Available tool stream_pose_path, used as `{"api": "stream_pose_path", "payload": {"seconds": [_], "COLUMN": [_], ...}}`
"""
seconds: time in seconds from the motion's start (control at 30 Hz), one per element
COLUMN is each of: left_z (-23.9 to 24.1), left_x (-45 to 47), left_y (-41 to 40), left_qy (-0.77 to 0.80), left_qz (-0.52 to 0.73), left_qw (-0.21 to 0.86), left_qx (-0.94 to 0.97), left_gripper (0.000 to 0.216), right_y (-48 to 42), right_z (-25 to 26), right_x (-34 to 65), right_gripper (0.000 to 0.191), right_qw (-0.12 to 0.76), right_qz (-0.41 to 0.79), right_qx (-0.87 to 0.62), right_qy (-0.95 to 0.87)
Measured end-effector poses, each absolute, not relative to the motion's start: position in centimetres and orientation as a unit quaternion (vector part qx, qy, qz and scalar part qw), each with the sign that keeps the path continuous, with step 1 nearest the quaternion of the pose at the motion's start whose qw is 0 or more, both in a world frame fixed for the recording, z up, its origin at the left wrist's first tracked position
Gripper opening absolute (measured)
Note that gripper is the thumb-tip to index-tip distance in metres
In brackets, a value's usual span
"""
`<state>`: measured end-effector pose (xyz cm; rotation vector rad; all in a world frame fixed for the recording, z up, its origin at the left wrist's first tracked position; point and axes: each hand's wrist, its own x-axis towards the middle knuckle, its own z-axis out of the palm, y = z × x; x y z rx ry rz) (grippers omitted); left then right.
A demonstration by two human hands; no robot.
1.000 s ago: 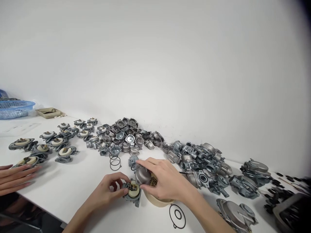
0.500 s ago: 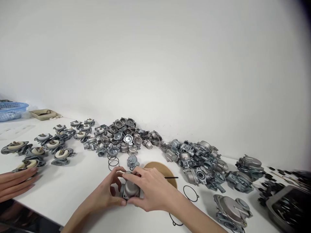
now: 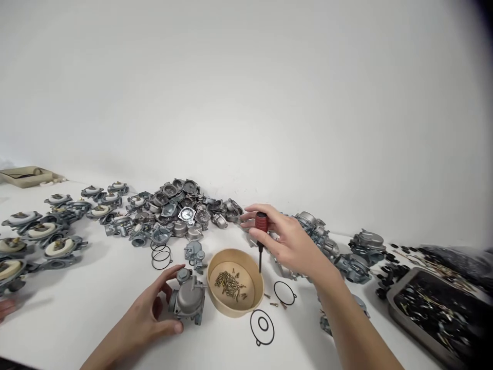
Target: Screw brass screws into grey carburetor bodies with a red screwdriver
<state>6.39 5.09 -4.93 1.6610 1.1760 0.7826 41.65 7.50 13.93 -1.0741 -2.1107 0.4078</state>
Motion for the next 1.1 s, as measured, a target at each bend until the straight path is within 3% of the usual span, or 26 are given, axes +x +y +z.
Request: {"api": "stream_pose_path", "payload": {"seconds": [0.2,0.33,1.1], "left_z": [-5.5,-6.3,-6.9], "left_x": [6.6,6.5,6.2], "left_y": [4.6,4.4,4.1], "left_qy": [0.52,0.527,0.563], "left_qz": [0.333,0.354,0.333], "left_qw": [0.414,0.394,0.391], "left_qx": [0.669,0.665,0.648], "left_gripper": [0.097,0.096,0.093], "right_y": [7.7,8.8,10.7], "right_z": [13.7,12.6,10.5], "right_x": [41.6,40.9,39.7], "right_gripper": [0.022,0.013,0.013], "right_qw": [0.299,0.281,0.229], "right_qz": [0.083,0.099,0.15], "right_qx": [-0.433,-0.423,-0.429], "right_qy": [-0.846,-0.856,-0.861]}}
